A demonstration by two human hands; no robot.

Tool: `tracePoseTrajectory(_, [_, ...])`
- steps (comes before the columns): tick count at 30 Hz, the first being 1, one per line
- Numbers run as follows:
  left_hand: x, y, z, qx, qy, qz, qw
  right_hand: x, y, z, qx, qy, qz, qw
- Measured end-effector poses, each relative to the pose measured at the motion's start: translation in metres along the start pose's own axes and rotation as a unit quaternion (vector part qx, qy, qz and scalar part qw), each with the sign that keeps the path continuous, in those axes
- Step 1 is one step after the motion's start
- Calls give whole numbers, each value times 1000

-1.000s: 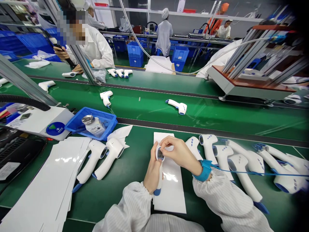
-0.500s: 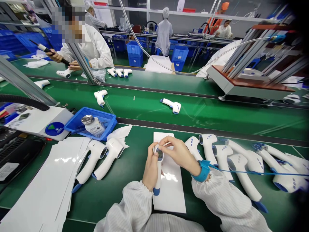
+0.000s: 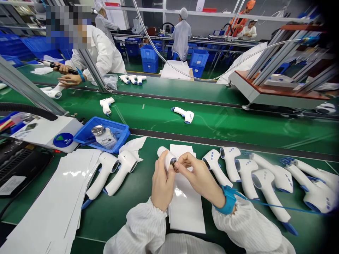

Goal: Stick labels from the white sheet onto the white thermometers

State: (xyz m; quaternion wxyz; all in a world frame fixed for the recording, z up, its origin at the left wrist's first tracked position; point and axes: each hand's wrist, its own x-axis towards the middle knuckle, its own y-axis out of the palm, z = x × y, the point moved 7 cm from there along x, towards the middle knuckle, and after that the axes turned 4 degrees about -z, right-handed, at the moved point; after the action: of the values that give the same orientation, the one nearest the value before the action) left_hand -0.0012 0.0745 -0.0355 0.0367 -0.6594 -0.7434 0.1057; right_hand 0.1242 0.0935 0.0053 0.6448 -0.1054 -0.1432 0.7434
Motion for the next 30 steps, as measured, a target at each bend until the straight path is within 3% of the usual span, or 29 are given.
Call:
tracePoseTrajectory(4, [3, 0, 3, -35, -24, 7, 999, 1, 11, -10, 113, 83, 48, 989])
tracePoseTrajectory(7, [5, 4, 9, -113, -97, 51, 988, 4, 16, -17, 192, 136, 91, 968])
tracePoseTrajectory(9, [3, 9, 12, -174, -157, 95, 967, 9, 6, -17, 148, 104, 47, 982])
tracePoseTrajectory(11, [0, 13, 8, -212, -184, 128, 951, 13, -5, -9, 62, 23, -19, 998])
tracePoseTrajectory(15, [-6, 15, -6, -215, -144, 150, 954, 13, -2, 7, -20, -88, -37, 995])
tracePoseTrajectory(21, [-12, 13, -12, -147, -98, 122, 977, 11, -6, 16, 39, -104, -97, 989])
tracePoseTrajectory(26, [-8, 12, -11, -152, -87, 111, 978, 6, 7, 7, 97, -40, -17, 994])
tracePoseTrajectory(30, [-7, 8, -16, -159, -74, 102, 979, 1, 15, 8, 119, -37, 28, 992])
